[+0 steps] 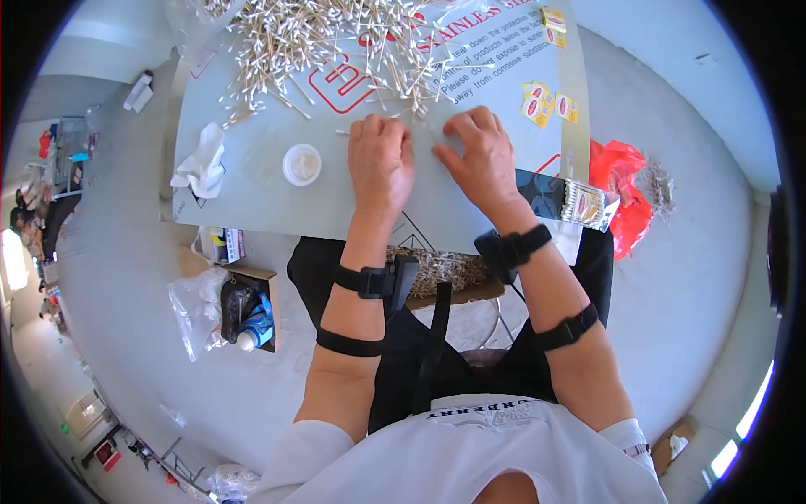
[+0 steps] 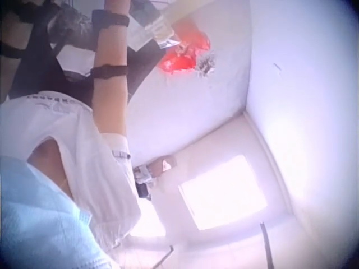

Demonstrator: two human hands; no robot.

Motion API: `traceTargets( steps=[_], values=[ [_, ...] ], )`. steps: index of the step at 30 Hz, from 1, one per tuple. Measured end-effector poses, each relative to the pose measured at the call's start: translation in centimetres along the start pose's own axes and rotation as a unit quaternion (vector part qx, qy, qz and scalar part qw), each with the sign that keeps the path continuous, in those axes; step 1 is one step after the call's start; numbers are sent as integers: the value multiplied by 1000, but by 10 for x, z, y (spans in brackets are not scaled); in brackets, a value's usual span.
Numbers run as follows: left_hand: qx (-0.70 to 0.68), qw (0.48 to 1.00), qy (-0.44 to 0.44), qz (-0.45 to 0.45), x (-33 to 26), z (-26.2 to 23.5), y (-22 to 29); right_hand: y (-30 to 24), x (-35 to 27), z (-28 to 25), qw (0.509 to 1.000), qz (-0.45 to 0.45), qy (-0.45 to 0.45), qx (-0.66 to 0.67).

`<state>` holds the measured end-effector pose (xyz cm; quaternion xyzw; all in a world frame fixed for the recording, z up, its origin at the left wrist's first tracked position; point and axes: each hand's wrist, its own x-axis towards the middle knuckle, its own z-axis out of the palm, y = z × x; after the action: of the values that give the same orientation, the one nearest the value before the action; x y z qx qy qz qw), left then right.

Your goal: The recorder is sorting and packaging cotton swabs at a workstation on the floor.

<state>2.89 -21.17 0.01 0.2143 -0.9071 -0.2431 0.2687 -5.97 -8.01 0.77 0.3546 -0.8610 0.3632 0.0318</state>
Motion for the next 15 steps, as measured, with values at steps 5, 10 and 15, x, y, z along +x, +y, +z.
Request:
traceTargets(
  steps=[5, 10, 15],
  values=[
    [-45, 997, -61, -1, 0, -3, -7, 12, 2, -9, 996, -9, -75, 51],
    [-46, 998, -33, -29, 5, -21, -12, 14, -26, -30, 985, 106, -75, 117],
    [-66, 994, -92, 4, 2, -18, -16, 5, -17, -12, 994, 49, -54, 77]
  ],
)
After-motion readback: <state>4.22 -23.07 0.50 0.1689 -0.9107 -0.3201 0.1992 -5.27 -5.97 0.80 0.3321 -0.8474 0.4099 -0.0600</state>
